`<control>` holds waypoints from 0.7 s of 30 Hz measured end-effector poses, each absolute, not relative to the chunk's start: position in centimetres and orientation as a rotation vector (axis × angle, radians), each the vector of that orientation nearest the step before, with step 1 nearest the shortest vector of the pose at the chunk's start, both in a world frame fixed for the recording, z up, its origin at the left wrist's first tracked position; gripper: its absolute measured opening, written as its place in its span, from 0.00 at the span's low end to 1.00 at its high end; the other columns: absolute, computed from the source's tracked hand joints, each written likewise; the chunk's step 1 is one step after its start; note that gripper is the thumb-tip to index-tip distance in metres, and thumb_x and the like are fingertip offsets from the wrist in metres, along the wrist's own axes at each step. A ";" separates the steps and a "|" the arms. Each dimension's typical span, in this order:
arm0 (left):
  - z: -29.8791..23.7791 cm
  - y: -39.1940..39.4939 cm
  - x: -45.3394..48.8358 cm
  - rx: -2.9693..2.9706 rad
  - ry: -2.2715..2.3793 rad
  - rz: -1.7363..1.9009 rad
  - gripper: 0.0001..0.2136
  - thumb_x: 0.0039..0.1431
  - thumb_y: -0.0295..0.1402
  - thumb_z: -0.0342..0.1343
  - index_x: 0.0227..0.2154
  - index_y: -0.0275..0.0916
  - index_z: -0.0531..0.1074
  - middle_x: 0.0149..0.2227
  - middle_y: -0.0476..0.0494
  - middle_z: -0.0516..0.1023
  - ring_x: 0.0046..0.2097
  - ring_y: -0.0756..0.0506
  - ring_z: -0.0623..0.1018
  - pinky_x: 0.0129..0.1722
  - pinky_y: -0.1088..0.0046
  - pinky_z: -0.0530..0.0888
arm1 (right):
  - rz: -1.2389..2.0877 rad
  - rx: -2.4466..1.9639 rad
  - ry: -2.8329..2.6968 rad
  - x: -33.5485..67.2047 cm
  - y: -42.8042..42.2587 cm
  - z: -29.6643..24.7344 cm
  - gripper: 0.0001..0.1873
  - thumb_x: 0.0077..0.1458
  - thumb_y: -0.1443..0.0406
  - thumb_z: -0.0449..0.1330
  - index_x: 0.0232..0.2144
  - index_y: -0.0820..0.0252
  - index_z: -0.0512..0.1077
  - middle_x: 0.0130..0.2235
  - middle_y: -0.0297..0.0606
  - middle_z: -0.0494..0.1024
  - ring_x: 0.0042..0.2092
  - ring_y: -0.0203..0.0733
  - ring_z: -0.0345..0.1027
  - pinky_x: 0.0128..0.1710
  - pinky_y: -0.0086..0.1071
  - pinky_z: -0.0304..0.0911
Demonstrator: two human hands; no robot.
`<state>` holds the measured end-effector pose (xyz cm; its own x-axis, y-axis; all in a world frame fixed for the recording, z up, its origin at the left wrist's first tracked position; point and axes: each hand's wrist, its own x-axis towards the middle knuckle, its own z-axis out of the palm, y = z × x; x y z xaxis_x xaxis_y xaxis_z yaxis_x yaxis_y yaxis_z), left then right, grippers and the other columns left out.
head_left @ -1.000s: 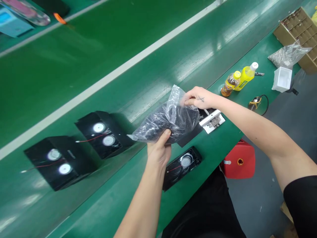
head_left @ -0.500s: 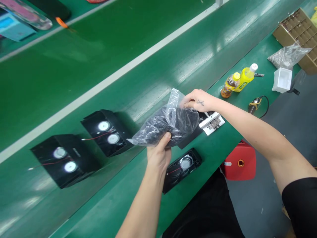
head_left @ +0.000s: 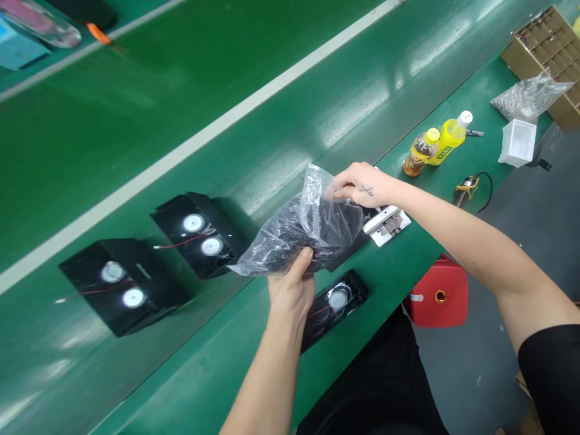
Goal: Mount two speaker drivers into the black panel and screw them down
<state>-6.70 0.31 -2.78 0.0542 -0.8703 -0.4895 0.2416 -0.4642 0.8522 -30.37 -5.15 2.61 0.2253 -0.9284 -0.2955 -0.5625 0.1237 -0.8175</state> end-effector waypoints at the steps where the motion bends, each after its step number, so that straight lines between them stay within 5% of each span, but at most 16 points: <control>1: -2.8 0.4 -6.7 1.435 -0.672 -1.566 0.29 0.22 0.41 0.83 0.33 0.41 0.81 0.36 0.49 0.82 0.43 0.48 0.80 0.53 0.72 0.78 | -0.467 -1.551 1.457 -30.3 -5.2 2.8 0.12 0.65 0.77 0.61 0.46 0.67 0.83 0.46 0.40 0.84 0.50 0.39 0.76 0.52 0.31 0.66; 13: -3.1 0.6 -6.8 1.442 -0.658 -1.552 0.29 0.23 0.42 0.82 0.34 0.42 0.81 0.38 0.49 0.83 0.46 0.46 0.80 0.61 0.65 0.76 | -0.468 -1.735 1.372 -30.3 -6.0 1.6 0.11 0.64 0.75 0.60 0.42 0.66 0.83 0.40 0.38 0.83 0.44 0.41 0.75 0.47 0.33 0.66; 21: -3.8 0.2 -6.0 1.416 -0.638 -1.667 0.31 0.28 0.44 0.81 0.40 0.43 0.81 0.47 0.46 0.83 0.58 0.39 0.77 0.66 0.59 0.73 | -0.467 -1.790 1.355 -29.7 -6.5 2.2 0.12 0.61 0.77 0.58 0.34 0.63 0.81 0.35 0.33 0.80 0.39 0.37 0.72 0.44 0.31 0.63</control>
